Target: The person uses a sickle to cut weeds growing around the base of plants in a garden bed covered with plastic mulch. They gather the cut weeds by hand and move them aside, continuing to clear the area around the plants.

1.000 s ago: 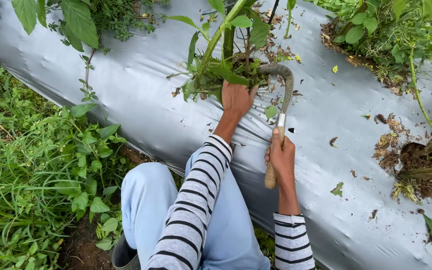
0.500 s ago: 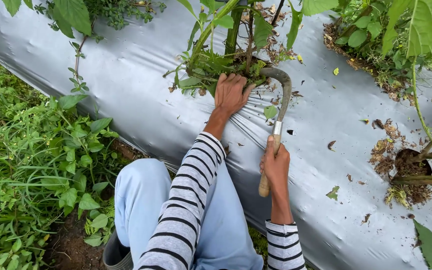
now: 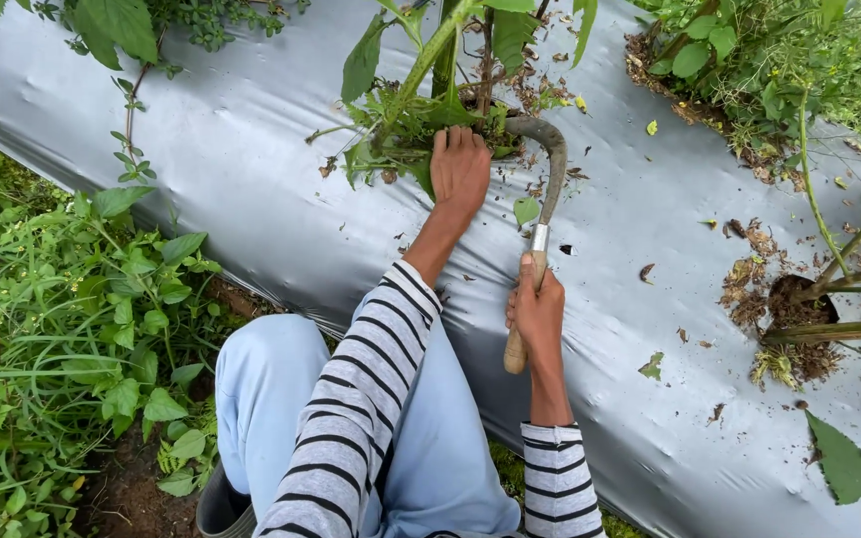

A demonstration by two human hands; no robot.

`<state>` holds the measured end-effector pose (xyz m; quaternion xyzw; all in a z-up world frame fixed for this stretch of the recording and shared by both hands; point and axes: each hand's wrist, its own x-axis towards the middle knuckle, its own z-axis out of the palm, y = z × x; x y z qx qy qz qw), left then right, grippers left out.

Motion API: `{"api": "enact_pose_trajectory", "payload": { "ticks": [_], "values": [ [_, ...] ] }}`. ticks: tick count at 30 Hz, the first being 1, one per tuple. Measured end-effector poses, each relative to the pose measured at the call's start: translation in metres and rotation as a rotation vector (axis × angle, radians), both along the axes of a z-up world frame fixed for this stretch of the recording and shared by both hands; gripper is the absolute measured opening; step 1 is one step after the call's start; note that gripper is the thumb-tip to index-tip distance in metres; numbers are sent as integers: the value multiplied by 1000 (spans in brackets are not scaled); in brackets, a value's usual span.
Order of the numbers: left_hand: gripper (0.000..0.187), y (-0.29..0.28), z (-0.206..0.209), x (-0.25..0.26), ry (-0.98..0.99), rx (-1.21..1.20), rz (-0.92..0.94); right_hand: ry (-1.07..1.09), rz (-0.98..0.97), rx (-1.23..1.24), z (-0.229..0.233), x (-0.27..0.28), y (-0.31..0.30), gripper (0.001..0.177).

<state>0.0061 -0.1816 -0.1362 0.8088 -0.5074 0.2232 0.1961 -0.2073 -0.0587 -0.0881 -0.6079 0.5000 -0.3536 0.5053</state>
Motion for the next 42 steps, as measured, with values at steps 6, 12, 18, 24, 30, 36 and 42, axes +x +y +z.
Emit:
{"api": "enact_pose_trajectory", "payload": {
  "ticks": [6, 12, 18, 24, 30, 36, 42],
  "values": [
    [12, -119, -67, -5, 405, 418, 80, -12, -22, -14, -10, -1, -2, 43],
    [22, -160, -120, -30, 610, 390, 9, -23, -34, -12, -11, -1, -3, 43],
    [44, -14, 124, -20, 975, 859, 452, -33, -30, -29, -7, -1, -2, 43],
    [47, -1, -18, 12, 248, -101, -126, -57, -21, -31, -17, -3, -5, 43],
    [24, -3, -74, 23, 219, 79, -161, -43, -36, -7, -19, -3, -7, 43],
    [29, 34, -22, 26, 127, 158, -212, -62, -29, -36, -14, -3, -2, 42],
    [31, 30, -56, 35, -89, 280, -254, -71, -15, -54, -17, -8, -2, 42]
  ]
}}
